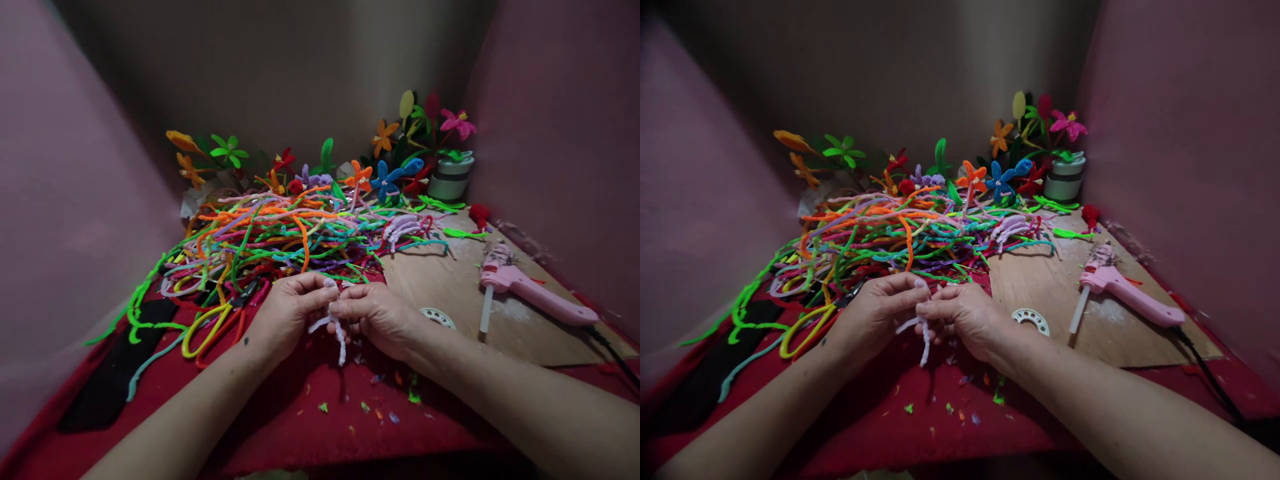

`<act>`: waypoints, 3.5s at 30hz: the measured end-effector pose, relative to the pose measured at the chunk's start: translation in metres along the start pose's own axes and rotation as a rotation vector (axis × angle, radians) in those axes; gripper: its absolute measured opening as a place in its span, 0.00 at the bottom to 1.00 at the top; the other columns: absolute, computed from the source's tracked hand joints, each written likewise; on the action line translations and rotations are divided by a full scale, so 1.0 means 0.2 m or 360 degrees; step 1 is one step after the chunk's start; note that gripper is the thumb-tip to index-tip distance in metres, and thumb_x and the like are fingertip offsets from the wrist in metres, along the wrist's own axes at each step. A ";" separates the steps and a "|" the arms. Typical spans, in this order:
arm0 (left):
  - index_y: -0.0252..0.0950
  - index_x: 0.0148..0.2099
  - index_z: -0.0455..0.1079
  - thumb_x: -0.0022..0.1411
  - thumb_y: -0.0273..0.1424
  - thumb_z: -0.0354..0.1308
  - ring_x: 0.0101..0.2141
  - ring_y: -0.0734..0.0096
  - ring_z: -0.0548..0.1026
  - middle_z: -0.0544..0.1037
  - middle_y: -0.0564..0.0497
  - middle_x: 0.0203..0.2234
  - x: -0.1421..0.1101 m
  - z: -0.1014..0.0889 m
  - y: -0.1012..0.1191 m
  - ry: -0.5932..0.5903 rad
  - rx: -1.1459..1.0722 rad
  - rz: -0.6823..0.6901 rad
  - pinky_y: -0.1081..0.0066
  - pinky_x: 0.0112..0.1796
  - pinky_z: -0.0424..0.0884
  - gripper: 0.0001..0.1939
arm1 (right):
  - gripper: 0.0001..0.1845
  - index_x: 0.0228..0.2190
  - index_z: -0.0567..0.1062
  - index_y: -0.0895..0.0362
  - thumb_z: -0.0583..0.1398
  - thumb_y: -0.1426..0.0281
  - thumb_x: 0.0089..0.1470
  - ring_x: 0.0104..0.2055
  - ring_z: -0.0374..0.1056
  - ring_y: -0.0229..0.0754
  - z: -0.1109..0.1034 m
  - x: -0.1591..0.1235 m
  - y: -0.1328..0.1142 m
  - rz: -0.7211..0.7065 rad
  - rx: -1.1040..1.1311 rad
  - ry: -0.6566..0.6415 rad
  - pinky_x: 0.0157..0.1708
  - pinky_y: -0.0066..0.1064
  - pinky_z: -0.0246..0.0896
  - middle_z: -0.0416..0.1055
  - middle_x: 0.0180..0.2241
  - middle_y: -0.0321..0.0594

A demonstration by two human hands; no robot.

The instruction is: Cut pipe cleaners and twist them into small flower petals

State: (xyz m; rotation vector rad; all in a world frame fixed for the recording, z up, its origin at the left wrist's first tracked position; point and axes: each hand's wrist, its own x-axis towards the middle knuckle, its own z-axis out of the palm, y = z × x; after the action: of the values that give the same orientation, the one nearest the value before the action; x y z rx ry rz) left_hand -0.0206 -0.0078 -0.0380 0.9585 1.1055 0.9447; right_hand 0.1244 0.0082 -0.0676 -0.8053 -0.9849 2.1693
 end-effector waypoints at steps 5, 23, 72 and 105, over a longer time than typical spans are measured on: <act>0.33 0.29 0.70 0.49 0.33 0.61 0.19 0.77 0.67 0.72 0.54 0.19 -0.01 0.01 0.02 0.0194 0.0390 0.0194 0.76 0.21 0.63 0.08 | 0.10 0.16 0.69 0.60 0.65 0.70 0.36 0.13 0.58 0.30 0.04 -0.02 -0.02 -0.0081 -0.0170 0.0280 0.13 0.23 0.46 0.70 0.15 0.35; 0.35 0.28 0.71 0.57 0.30 0.54 0.24 0.76 0.69 0.73 0.52 0.22 -0.02 0.00 0.01 0.0450 0.1536 0.1228 0.77 0.29 0.63 0.08 | 0.08 0.12 0.67 0.59 0.62 0.73 0.35 0.13 0.55 0.30 0.05 -0.03 -0.03 -0.0158 -0.0213 0.0293 0.14 0.25 0.46 0.65 0.11 0.32; 0.33 0.27 0.67 0.56 0.32 0.52 0.22 0.76 0.65 0.69 0.53 0.19 -0.02 0.00 -0.02 0.0387 0.1605 0.0809 0.75 0.25 0.60 0.09 | 0.12 0.16 0.67 0.59 0.60 0.65 0.43 0.17 0.50 0.30 0.00 0.03 -0.02 -0.0487 -0.0429 0.0387 0.18 0.27 0.42 0.58 0.14 0.31; 0.34 0.26 0.65 0.59 0.30 0.48 0.23 0.73 0.64 0.67 0.51 0.20 -0.03 0.03 -0.03 0.0298 0.1930 0.1093 0.71 0.28 0.60 0.11 | 0.06 0.21 0.70 0.58 0.57 0.69 0.44 0.26 0.58 0.36 0.05 -0.01 -0.03 -0.0748 -0.0759 0.0605 0.29 0.29 0.55 0.65 0.22 0.35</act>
State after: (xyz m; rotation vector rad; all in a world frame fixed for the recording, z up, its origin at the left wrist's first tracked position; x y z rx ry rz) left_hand -0.0140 -0.0157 -0.0415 2.3811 1.5641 0.8518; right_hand 0.1211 0.0053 -0.0569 -1.0302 -1.3434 1.3384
